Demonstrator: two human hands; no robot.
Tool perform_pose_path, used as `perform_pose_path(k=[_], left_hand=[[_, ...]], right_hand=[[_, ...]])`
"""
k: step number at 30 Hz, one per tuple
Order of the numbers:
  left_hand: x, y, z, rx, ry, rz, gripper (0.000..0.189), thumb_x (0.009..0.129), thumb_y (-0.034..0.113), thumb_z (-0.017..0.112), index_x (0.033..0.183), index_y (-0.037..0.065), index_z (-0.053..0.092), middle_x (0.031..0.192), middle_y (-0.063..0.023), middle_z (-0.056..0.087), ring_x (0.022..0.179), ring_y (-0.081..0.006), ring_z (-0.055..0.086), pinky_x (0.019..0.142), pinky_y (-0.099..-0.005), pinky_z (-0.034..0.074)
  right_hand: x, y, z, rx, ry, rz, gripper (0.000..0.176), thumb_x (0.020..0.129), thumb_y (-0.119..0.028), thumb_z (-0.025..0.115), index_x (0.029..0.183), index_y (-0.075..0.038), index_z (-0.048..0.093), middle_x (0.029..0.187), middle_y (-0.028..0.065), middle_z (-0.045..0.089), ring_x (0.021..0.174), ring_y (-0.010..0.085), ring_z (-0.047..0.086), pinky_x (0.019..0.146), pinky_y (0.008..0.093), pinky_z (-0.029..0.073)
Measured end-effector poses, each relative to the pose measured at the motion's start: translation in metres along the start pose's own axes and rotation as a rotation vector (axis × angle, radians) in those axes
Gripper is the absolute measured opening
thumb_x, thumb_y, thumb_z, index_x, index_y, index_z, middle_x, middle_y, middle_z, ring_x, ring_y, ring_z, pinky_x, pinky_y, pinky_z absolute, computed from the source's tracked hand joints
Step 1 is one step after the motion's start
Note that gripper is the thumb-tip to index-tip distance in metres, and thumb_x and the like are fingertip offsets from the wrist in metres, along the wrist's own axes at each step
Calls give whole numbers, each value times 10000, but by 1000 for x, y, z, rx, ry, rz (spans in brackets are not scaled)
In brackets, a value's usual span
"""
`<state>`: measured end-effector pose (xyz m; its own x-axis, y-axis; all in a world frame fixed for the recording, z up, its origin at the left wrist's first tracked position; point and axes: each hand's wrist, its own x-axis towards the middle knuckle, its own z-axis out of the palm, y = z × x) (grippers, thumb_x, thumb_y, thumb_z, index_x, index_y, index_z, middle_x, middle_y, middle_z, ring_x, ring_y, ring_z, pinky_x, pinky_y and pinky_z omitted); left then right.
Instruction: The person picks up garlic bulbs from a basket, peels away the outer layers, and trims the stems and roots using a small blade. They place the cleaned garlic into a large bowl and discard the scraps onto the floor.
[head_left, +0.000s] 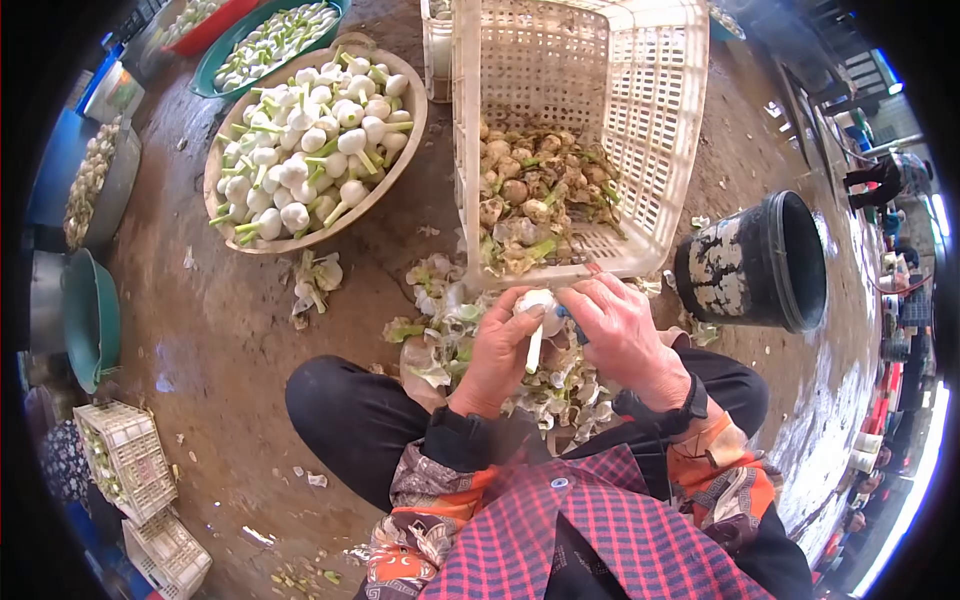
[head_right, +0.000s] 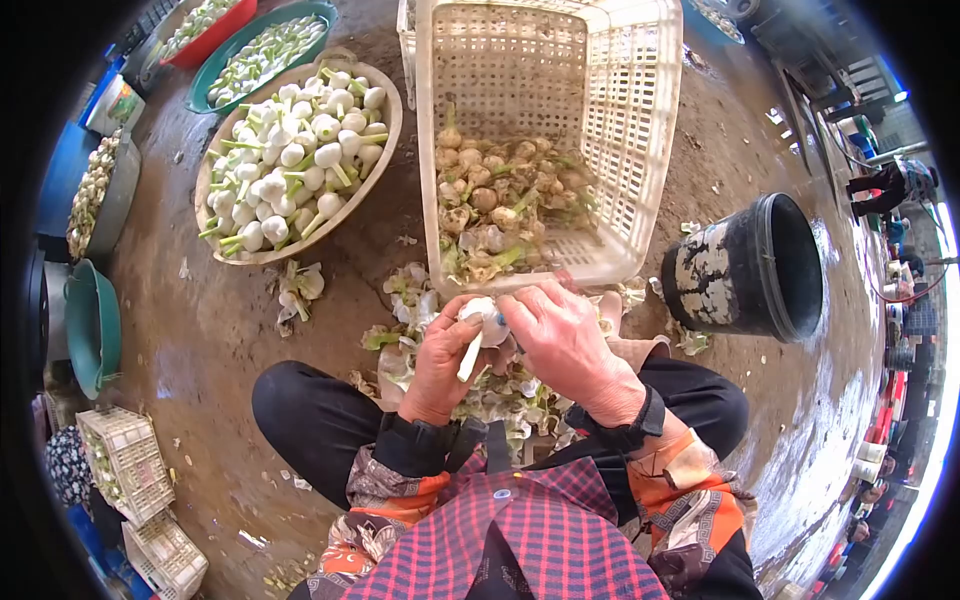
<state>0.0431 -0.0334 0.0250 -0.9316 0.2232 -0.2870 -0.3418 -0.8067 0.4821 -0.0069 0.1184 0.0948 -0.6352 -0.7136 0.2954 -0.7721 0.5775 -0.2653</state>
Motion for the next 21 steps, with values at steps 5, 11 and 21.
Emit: perform_pose_path(k=[5,11,21], left_hand=[[1,-4,-4,-6,-38,-41,330,841,91,602,1146,2,511,989,-109,623,815,-204,643,655,-309,549],[2,1,6,367,-68,4,511,765,43,653,1237,3,459,1054,-99,599,859,-191,629,702,-304,540],[3,4,12,226,-56,-64,741,674,70,717,1316,-30,360,1073,-121,592,926,-183,613,829,-310,492]], right_hand=[[-1,8,-4,-1,-12,-38,295,583,-75,646,843,-40,513,774,91,514,760,291,537,677,391,457],[20,32,2,12,72,38,298,570,-11,619,838,-36,492,788,102,517,768,310,521,643,397,446],[0,37,-13,954,-303,379,139,828,-63,630,961,-34,660,857,28,652,827,93,573,729,260,466]])
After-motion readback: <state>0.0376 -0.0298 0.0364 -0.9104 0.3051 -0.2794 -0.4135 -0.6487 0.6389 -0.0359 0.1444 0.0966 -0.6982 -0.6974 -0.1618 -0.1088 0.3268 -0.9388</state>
